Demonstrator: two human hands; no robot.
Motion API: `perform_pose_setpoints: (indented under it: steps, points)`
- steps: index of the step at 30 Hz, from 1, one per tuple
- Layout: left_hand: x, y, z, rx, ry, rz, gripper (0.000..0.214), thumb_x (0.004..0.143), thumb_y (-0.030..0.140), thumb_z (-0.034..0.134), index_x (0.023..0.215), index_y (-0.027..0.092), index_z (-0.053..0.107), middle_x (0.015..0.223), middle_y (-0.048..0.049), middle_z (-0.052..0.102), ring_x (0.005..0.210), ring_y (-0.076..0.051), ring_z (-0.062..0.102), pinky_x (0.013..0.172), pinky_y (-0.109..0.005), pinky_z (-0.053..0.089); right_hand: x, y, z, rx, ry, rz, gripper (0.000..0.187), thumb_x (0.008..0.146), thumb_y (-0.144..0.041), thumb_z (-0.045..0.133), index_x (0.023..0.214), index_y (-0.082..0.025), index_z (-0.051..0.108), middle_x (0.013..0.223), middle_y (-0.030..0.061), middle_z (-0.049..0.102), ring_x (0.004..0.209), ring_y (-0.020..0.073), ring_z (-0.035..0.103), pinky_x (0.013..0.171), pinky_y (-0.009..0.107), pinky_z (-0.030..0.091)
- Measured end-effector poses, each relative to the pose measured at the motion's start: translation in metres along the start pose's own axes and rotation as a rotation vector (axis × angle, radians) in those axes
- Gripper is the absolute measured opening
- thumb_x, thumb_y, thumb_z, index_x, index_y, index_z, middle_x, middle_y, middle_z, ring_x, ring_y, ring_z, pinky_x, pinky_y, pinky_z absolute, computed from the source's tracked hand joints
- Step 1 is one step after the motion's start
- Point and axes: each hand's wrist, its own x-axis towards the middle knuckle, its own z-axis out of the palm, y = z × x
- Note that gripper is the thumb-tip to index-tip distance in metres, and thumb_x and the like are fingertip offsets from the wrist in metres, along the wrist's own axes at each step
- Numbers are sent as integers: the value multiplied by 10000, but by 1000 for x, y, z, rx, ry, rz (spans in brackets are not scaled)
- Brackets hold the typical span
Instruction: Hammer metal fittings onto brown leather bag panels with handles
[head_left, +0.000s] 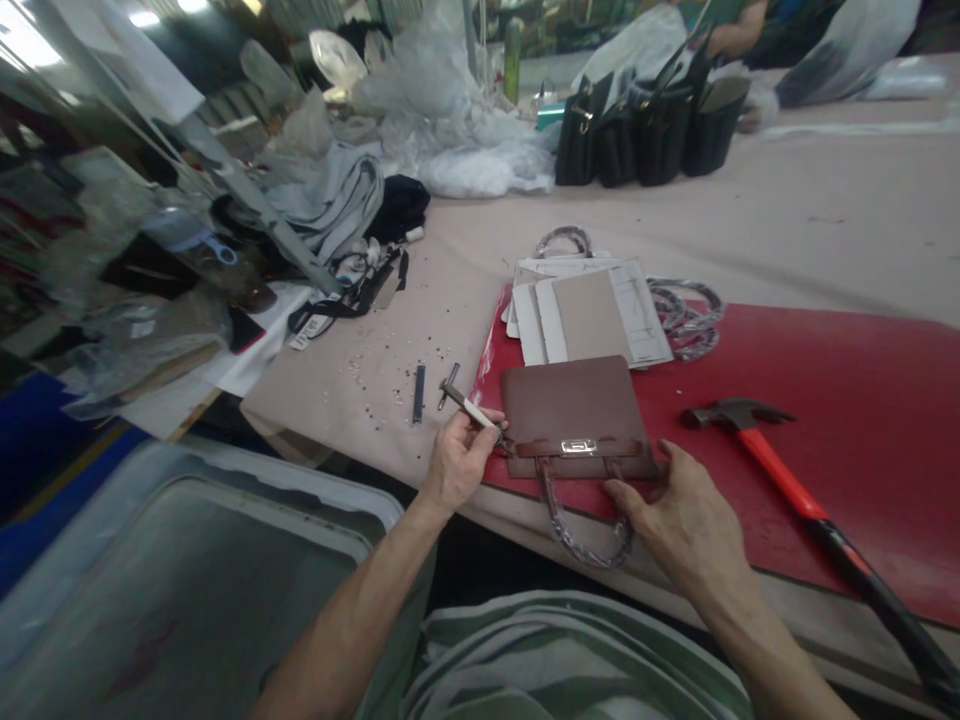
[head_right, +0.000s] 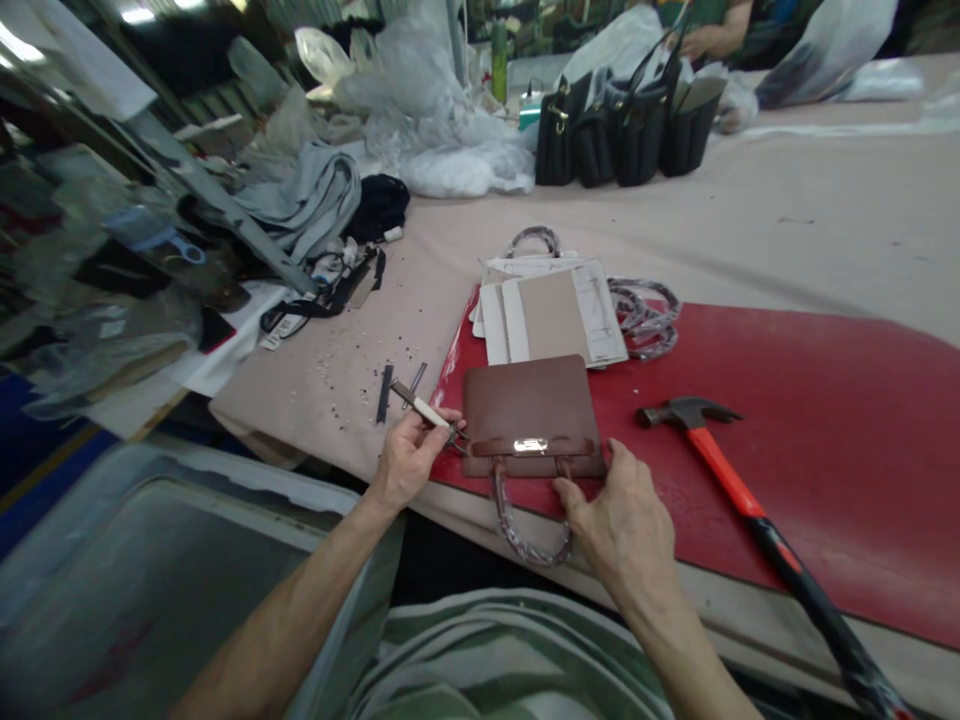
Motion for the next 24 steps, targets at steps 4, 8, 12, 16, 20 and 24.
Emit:
perform_pose_setpoints:
  steps: [4,8,12,16,20,24]
  points:
    - [-1,-1,0,24,4,10,239,905,295,654,1073,133,707,1011,-110,779,895,-201,758,804,-270,605,2,-9,-9,166,-14,140,732,669,-406,736,1320,-113,575,1059,196,701,924,374,679,781,504,539]
    - [-5,-4,2,51,20,48,223,898,283,645,1067,144,692,1039,-107,776,936,-207,752,852,-296,602,11,-22,-27,711,-71,353,687,536,-349,841,1173,-173,653,1042,128,726,902,303,693,811,453,568]
    - [-8,-6,4,62,40,73,200,907,274,613,1053,151,672,1050,-109,764,965,-213,743,870,-313,600,0,-30,-26,1529,-238,588,417,549,-314,834,934,-196,730,1002,82,756,883,255,709,842,453,610]
    - [-9,-7,5,87,47,89,185,916,260,584,1045,154,663,1049,-112,753,962,-211,733,878,-321,592,-30,-36,-6,1854,-370,646,248,628,-276,752,871,-231,767,1012,75,774,1017,284,714,1032,536,546]
    - [-10,-8,7,125,44,107,161,908,250,586,1025,166,658,1055,-106,746,948,-210,722,898,-335,578,-43,-48,6,1724,-446,576,348,588,-268,831,928,-242,764,1036,64,770,1022,281,714,1086,515,503]
    - [-12,-8,8,171,51,127,149,902,238,586,1011,169,660,1059,-109,744,989,-223,713,913,-345,562,-30,-69,13,1418,-569,507,398,626,-410,901,926,-200,746,912,72,763,893,290,723,914,479,572]
